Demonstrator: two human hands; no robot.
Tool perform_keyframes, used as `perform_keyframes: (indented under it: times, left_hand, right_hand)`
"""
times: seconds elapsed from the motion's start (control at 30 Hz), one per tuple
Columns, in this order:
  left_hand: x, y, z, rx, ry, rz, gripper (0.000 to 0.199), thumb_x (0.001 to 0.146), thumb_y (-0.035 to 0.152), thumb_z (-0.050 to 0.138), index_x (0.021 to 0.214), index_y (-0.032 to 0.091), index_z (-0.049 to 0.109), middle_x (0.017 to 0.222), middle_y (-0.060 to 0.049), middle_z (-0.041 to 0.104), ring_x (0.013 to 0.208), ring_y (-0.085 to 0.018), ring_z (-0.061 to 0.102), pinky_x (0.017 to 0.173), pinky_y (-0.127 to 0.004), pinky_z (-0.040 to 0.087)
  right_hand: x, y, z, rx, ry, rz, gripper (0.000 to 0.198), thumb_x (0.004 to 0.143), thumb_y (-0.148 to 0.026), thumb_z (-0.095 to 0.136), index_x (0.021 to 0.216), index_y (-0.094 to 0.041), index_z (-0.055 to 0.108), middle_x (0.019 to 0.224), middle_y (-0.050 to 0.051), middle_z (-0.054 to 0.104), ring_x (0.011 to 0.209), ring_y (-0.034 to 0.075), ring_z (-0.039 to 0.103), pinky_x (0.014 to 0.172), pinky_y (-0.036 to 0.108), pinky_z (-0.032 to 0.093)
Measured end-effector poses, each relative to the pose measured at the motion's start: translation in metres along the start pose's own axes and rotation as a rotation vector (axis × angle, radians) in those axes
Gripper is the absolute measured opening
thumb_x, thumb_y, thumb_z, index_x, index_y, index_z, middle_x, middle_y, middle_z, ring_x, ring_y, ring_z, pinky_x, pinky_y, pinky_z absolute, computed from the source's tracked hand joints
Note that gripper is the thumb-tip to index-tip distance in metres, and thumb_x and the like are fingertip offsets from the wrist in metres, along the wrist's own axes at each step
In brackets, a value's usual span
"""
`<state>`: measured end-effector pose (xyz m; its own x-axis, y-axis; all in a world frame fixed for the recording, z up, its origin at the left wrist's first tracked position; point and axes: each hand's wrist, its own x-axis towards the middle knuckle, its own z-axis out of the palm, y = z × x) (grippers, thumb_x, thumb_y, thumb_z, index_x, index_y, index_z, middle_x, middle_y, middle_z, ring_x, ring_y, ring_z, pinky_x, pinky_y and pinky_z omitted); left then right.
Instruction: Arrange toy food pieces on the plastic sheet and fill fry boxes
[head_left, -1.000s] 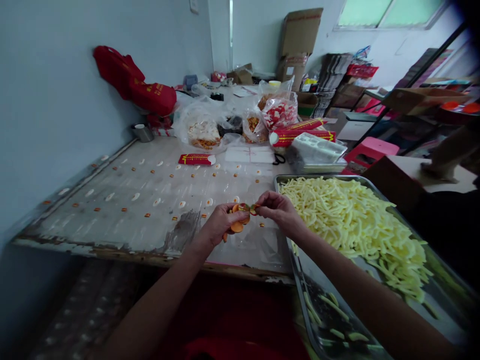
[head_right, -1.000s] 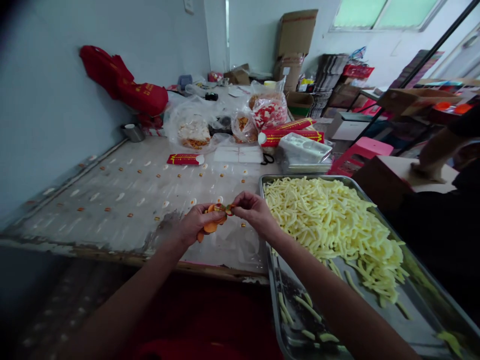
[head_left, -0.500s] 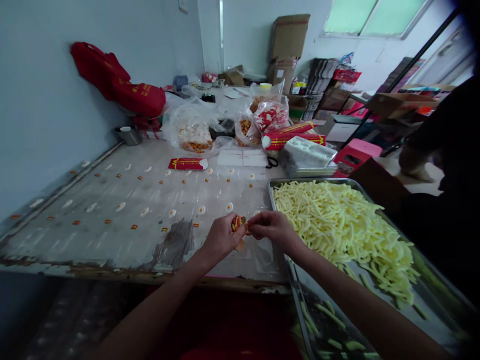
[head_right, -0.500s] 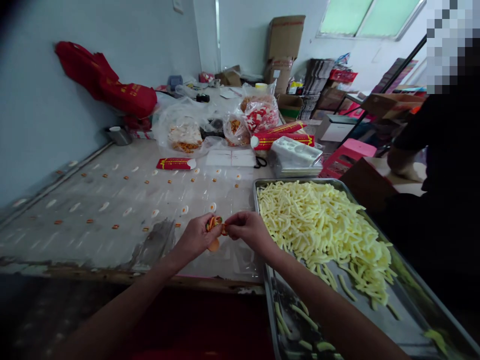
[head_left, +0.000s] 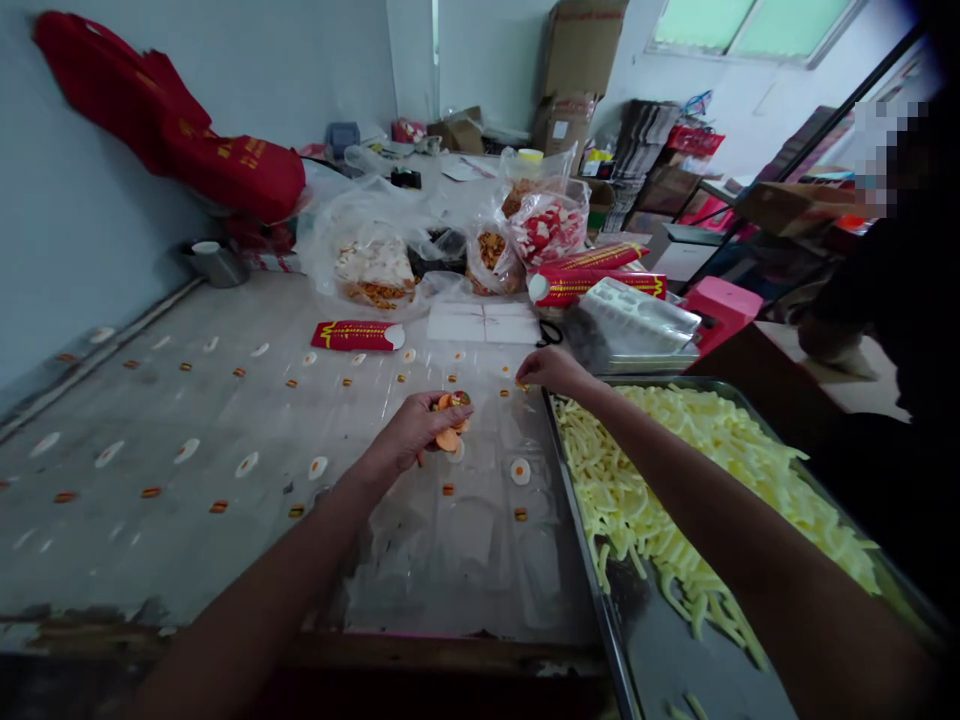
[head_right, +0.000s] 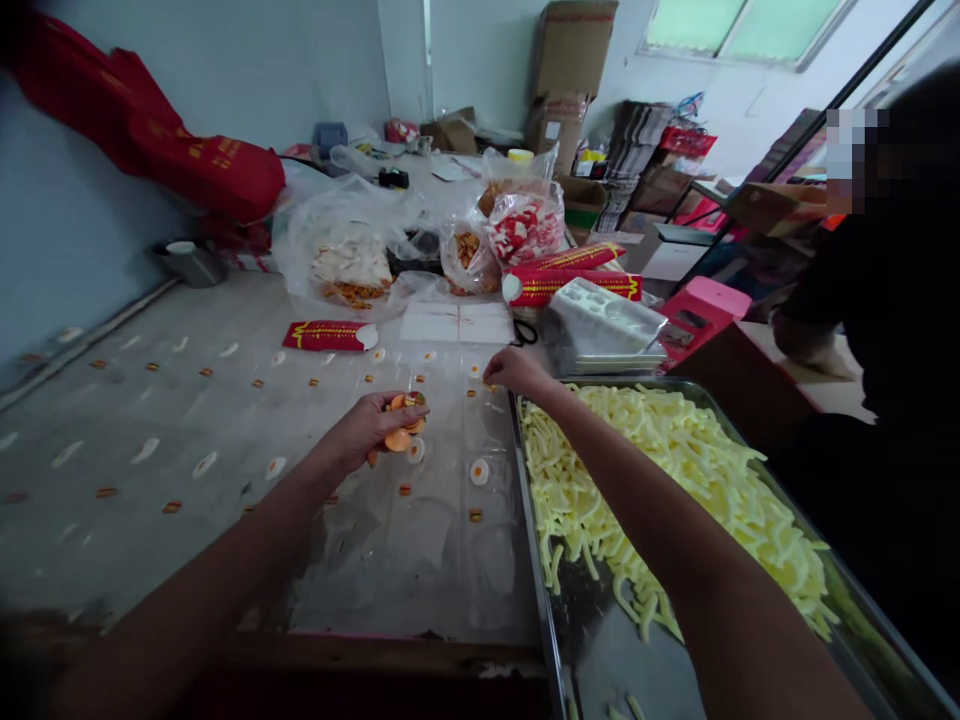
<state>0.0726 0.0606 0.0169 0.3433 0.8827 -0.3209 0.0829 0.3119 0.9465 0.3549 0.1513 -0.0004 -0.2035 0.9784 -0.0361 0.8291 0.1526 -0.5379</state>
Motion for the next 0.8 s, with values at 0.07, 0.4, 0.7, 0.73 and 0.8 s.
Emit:
perform_keyframes:
  times: [0.07,0.4,0.7,0.73,0.8]
  left_hand:
    - [0.012,0.001,-0.002,0.019,-0.003,-0.003,0.043,0.064,0.05,0.083,0.086,0.017,0.067,0.073,-0.002,0.064,0.054,-0.01,0.053,0.046,-0.02,0.033]
    - [0.035,0.002,0.009,-0.005,-0.002,-0.031,0.045,0.064,0.05,0.084,0.088,0.016,0.068,0.075,-0.003,0.067,0.055,-0.011,0.056,0.046,-0.02,0.036]
    - [0.07,0.016,0.044,-0.135,-0.106,-0.047,0.039,0.064,0.043,0.086,0.076,0.013,0.065,0.063,-0.001,0.061,0.044,-0.006,0.045,0.04,-0.02,0.024]
    - [0.071,0.016,0.046,-0.176,-0.124,-0.051,0.04,0.063,0.044,0.086,0.077,0.013,0.065,0.064,-0.001,0.061,0.044,-0.006,0.044,0.039,-0.02,0.023]
    - [0.073,0.014,0.05,-0.228,-0.108,-0.035,0.042,0.061,0.045,0.087,0.078,0.013,0.065,0.065,-0.001,0.061,0.044,-0.005,0.043,0.039,-0.019,0.023]
  right_hand:
    - [0.002,0.003,0.007,-0.021,-0.001,0.016,0.007,0.07,-0.018,0.075,0.074,-0.017,0.081,0.065,0.003,0.072,0.062,0.016,0.061,0.056,0.025,0.035]
    - [-0.013,-0.003,-0.003,0.1,0.038,-0.063,0.008,0.073,-0.019,0.066,0.076,-0.015,0.072,0.069,0.002,0.068,0.064,0.015,0.057,0.058,0.025,0.035]
    - [-0.038,-0.032,-0.007,0.862,-0.013,-0.154,0.016,0.069,-0.029,0.074,0.076,-0.018,0.064,0.069,-0.002,0.066,0.062,0.011,0.055,0.062,0.024,0.042]
    - [-0.04,-0.034,-0.007,0.868,0.004,-0.166,0.017,0.069,-0.029,0.075,0.076,-0.018,0.064,0.07,-0.002,0.066,0.063,0.011,0.055,0.062,0.023,0.042]
    - [-0.042,-0.036,-0.005,0.861,0.022,-0.16,0.021,0.067,-0.03,0.078,0.079,-0.017,0.066,0.071,-0.001,0.067,0.063,0.011,0.058,0.062,0.023,0.044]
